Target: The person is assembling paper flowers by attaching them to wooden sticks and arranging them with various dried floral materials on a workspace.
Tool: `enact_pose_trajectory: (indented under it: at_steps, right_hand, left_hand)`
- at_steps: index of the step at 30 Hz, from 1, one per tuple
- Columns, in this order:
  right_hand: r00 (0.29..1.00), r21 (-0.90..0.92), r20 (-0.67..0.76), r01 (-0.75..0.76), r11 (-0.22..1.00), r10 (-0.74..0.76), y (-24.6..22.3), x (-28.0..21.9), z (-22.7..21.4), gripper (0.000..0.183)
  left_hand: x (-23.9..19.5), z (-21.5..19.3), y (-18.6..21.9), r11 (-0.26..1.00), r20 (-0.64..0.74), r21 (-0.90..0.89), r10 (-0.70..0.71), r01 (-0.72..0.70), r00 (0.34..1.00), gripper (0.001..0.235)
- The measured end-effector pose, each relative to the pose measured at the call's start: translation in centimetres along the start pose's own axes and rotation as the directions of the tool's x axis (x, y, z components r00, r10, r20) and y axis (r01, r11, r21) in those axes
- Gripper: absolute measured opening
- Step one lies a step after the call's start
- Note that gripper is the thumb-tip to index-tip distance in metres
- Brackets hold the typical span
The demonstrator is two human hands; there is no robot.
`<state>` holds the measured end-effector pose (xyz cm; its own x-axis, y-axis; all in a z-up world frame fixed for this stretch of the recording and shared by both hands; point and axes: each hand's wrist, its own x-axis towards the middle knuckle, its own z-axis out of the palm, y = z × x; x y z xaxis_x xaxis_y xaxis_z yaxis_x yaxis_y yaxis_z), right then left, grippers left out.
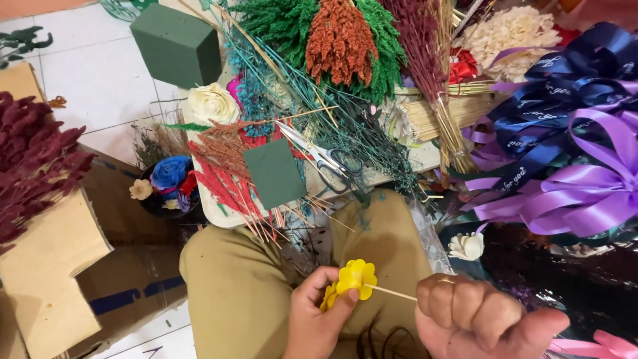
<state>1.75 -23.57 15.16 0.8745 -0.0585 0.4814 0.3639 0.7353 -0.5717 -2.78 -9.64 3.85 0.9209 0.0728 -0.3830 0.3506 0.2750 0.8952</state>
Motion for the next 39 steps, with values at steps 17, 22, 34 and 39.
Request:
enact_pose_trajectory:
  at_steps: [17,22,34,39]
  right_hand:
    - [0.999,0.014,0.048,0.000,1.000,-0.001,0.4,0.3,0.2,0.054]
    - [0.990,-0.088,0.104,0.106,0.990,-0.097,0.9,-0.2,0.4,0.056]
    - [0.990,-0.136,0.054,0.134,0.982,-0.128,2.0,-1.2,0.1,0.058]
    - [0.972,-0.702,0.234,0.155,0.695,0.020,-1.7,-0.8,-4.8,0.047]
  left_hand:
    - [-0.2,0.1,0.2,0.997,0.002,0.029,0.066,-0.066,0.998,0.013]
    - [-0.5,0.5,2.5,0.828,-0.050,0.428,0.423,-0.363,0.905,0.011]
    - [0.0,0.8,1.5,0.794,-0.099,0.401,0.533,-0.456,0.840,0.009]
    - [1.4,-1.1,2.6,0.679,-0.068,0.546,0.620,-0.491,0.782,0.012]
